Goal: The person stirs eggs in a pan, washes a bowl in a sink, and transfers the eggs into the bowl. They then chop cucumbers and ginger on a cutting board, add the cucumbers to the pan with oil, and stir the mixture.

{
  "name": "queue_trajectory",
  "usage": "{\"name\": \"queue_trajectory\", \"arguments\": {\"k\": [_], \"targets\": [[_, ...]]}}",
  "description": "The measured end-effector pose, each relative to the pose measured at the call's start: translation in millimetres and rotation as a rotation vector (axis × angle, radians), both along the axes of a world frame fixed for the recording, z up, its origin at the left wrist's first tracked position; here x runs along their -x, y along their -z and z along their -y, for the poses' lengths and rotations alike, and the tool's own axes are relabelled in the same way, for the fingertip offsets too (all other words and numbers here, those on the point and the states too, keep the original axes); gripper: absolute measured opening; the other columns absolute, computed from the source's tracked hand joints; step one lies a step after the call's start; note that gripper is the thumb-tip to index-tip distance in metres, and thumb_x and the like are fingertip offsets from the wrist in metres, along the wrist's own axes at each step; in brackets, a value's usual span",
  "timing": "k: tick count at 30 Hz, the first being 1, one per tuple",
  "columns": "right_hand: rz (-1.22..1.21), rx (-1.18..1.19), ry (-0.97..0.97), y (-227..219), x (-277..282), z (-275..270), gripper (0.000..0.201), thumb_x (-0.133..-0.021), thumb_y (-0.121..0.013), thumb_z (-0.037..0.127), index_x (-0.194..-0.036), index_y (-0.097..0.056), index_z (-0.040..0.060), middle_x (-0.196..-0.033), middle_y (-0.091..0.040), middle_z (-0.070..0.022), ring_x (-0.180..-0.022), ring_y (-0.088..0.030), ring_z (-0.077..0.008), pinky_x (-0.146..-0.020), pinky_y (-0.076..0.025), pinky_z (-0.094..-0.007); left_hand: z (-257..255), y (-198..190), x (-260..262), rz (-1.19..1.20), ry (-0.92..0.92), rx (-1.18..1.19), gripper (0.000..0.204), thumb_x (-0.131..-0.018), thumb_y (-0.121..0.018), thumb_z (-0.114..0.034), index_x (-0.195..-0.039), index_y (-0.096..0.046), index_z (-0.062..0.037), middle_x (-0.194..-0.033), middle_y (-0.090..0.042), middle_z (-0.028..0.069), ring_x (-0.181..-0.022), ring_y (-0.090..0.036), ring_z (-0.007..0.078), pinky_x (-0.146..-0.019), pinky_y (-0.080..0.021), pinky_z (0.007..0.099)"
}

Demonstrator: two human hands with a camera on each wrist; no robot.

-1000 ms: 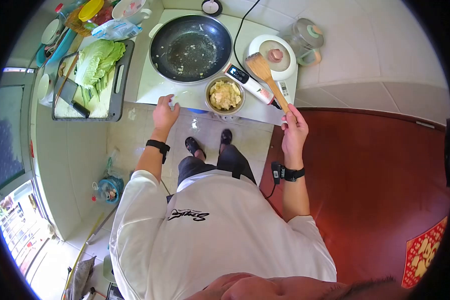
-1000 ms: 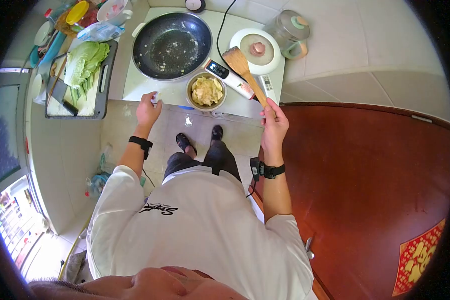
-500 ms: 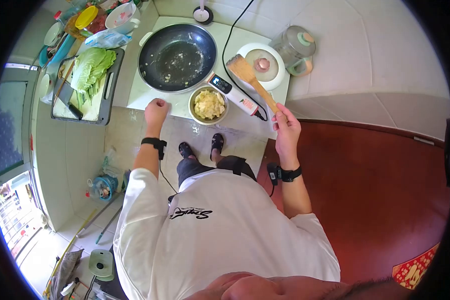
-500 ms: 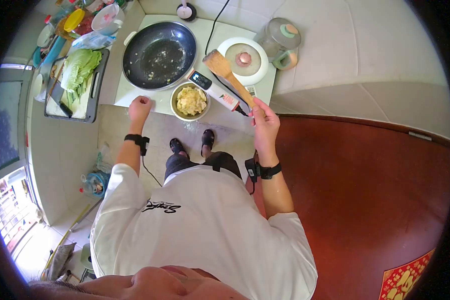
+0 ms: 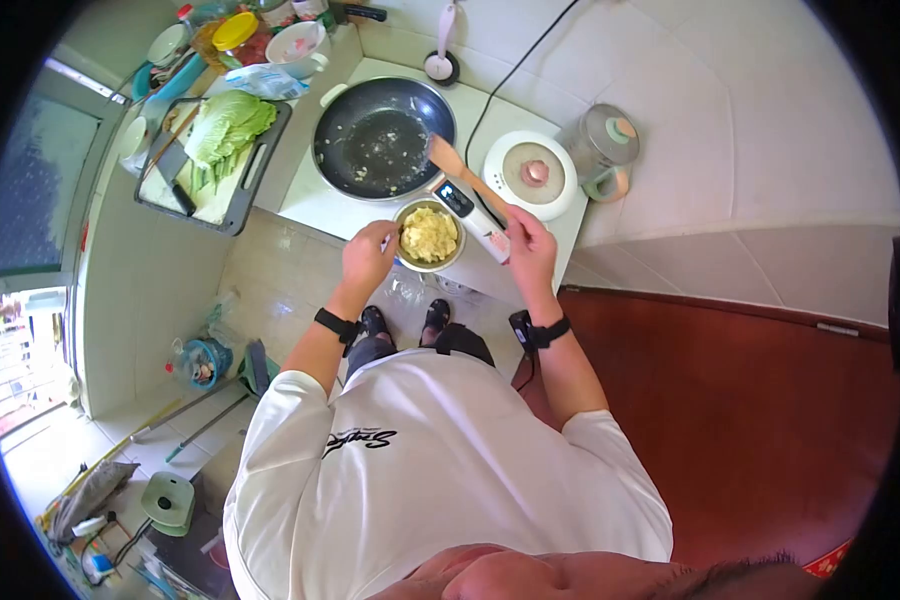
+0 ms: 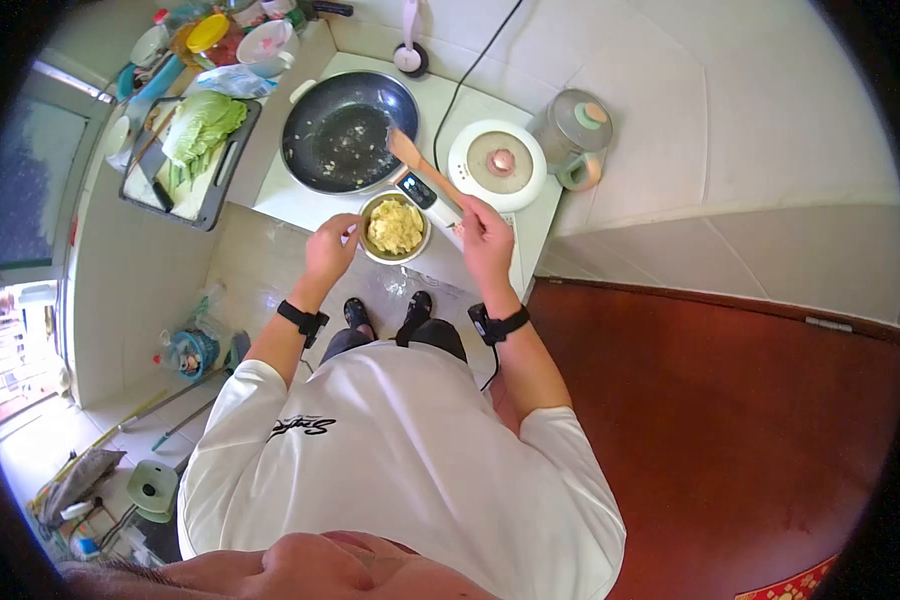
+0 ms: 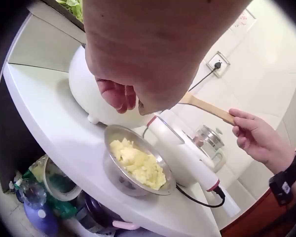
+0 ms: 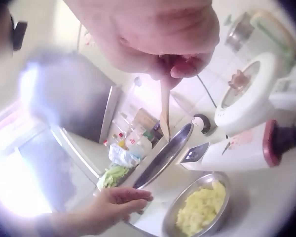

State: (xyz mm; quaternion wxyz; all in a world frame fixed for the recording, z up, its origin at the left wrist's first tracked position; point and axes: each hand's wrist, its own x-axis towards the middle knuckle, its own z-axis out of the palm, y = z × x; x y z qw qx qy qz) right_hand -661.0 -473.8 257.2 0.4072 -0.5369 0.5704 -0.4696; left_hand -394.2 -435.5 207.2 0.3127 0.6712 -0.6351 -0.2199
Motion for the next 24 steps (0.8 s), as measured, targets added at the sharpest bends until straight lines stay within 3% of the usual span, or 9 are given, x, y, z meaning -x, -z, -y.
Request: {"name": "queue_trajectory", "arguments": {"k": [1, 3, 4, 7, 12, 14, 19, 24], "targets": [[0.006, 0.012, -0.017, 1.5, -6.5, 11.2, 0.023, -0.094, -0.059, 0.004, -0.115, -0.07, 0.0051, -0.089, -0.068, -0.0047, -0.073, -0.062, -0.0108, -0.068, -0.051, -0.0241, -4.9, -6.3, -2.2, 0.006, -0.017, 0.012, 0.022, -0.083, -0.067, -0.011, -0.104, -0.071, -0.0071, -0.102, -0.071, 0.0101, -0.083, -0.069, 0.0267, -0.073, -0.055, 0.0369], [-0.451, 0.485, -0.112, -1.5, -21.7, 29.5, 0.024, -0.086, -0.06, -0.002, -0.107, -0.07, 0.0042, -0.102, -0.071, -0.0096, -0.086, -0.068, -0.0246, -0.078, -0.054, -0.0335, -16.9, -18.2, -6.7, 0.034, -0.076, -0.049, 0.025, -0.083, -0.067, -0.013, -0.107, -0.071, -0.0073, -0.103, -0.071, 0.0106, -0.082, -0.069, 0.0262, -0.072, -0.055, 0.0366], [-0.489, 0.57, -0.156, -5.5, -29.4, 35.7, 0.028, -0.081, -0.059, -0.003, -0.105, -0.07, 0.0069, -0.104, -0.07, -0.0114, -0.089, -0.065, -0.0313, -0.079, -0.053, -0.0379, -23.3, -16.4, -12.9, 0.021, -0.093, -0.016, 0.026, -0.083, -0.068, -0.017, -0.108, -0.071, -0.0092, -0.103, -0.071, 0.0119, -0.08, -0.068, 0.0264, -0.072, -0.055, 0.0374], [-0.59, 0.615, -0.293, -18.7, -49.0, 42.0, 0.029, -0.081, -0.059, -0.003, -0.106, -0.069, 0.0079, -0.104, -0.069, -0.0092, -0.085, -0.064, -0.0293, -0.075, -0.053, -0.0391, -46.3, -23.4, -36.7, 0.043, -0.23, -0.095, 0.027, -0.085, -0.067, -0.021, -0.109, -0.071, -0.0109, -0.099, -0.071, 0.0123, -0.08, -0.069, 0.0267, -0.071, -0.055, 0.0381], [-0.693, 0.622, -0.465, 5.3, -68.4, 44.9, 0.025, -0.078, -0.059, -0.001, -0.1, -0.068, 0.0046, -0.109, -0.068, -0.0063, -0.093, -0.062, -0.0275, -0.078, -0.053, -0.0386, -82.6, -24.9, -102.8, 0.013, -0.392, -0.181, 0.027, -0.087, -0.067, -0.023, -0.111, -0.071, -0.0113, -0.093, -0.072, 0.0124, -0.078, -0.068, 0.0238, -0.071, -0.054, 0.036], [-0.692, 0.616, -0.455, 17.1, -78.5, 52.6, 0.025, -0.078, -0.059, -0.001, -0.1, -0.068, 0.0047, -0.109, -0.068, -0.0064, -0.093, -0.062, -0.028, -0.078, -0.053, -0.039, -92.6, -20.3, -119.2, -0.03, -0.438, -0.208, 0.027, -0.088, -0.066, -0.023, -0.111, -0.071, -0.0108, -0.092, -0.073, 0.0126, -0.078, -0.068, 0.0226, -0.07, -0.053, 0.0352], [-0.688, 0.61, -0.369, -2.0, -93.6, 36.5, 0.025, -0.078, -0.061, -0.001, -0.1, -0.07, 0.0055, -0.107, -0.069, -0.0067, -0.094, -0.062, -0.0288, -0.08, -0.053, -0.0396, -107.3, -25.1, -163.2, -0.1, -0.412, -0.124, 0.029, -0.088, -0.067, -0.02, -0.113, -0.07, -0.0058, -0.095, -0.074, 0.0115, -0.076, -0.067, 0.0196, -0.072, -0.052, 0.0324], [-0.745, 0.454, -0.242, 13.9, -125.0, 21.6, 0.02, -0.083, -0.062, 0.002, -0.101, -0.07, 0.0054, -0.11, -0.069, -0.0087, -0.099, -0.063, -0.0305, -0.084, -0.052, -0.0396, -105.7, -9.5, -234.9, -0.299, -0.349, -0.059, 0.03, -0.092, -0.064, -0.016, -0.117, -0.066, -0.0003, -0.098, -0.074, 0.0104, -0.079, -0.066, 0.014, -0.072, -0.052, 0.0291]]}}
